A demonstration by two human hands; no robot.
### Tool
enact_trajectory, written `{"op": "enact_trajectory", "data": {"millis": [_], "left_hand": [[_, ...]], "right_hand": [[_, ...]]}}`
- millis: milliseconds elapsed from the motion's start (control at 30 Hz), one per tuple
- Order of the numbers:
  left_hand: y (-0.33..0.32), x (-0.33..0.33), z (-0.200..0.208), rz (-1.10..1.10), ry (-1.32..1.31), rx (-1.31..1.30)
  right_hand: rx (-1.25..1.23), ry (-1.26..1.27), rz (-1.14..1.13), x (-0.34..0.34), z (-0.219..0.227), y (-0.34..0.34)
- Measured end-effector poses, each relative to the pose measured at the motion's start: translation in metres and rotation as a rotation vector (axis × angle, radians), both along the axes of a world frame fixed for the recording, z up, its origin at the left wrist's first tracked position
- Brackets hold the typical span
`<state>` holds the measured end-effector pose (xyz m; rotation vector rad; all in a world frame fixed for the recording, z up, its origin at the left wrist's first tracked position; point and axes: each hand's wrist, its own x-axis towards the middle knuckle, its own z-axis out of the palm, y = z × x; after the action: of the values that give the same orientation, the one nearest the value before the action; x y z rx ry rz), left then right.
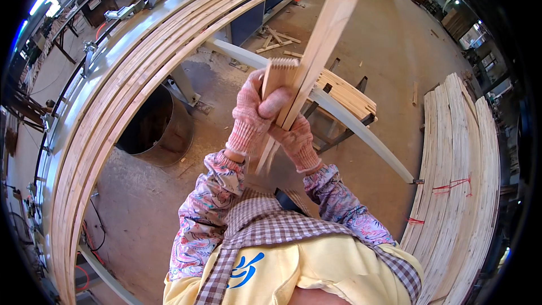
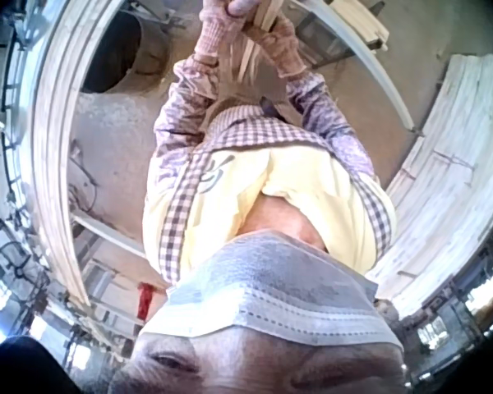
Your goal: The person picks up wooden planks from a pile and arranges them on a metal workbench. They handle the planks by hand, aligning them in a neat stack and occasionally adjusting their position to ensure they are straight.
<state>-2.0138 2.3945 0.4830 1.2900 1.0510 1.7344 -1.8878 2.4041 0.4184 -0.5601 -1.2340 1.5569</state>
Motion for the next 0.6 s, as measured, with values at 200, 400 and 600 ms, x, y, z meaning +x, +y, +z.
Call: {"op": "enact_trajectory", "data": {"millis": [200,400,600], "left_hand": [[0.011,-0.009,-0.044,0.089,-0.453,-0.044],[-0.036,-0.045,-0.187,-0.315,-0.765,-1.143],[-0.005,-0.046,-0.194,-0.480,-0.575,-0.884]], "right_hand": [[-0.194,-0.041,-0.090,0.017,0.025,0.007],[0.196,-0.392,-0.108,0.018,0.021,0.002],[0.085,-0.074,0.331,0.001,-0.003,-0.002]]}}
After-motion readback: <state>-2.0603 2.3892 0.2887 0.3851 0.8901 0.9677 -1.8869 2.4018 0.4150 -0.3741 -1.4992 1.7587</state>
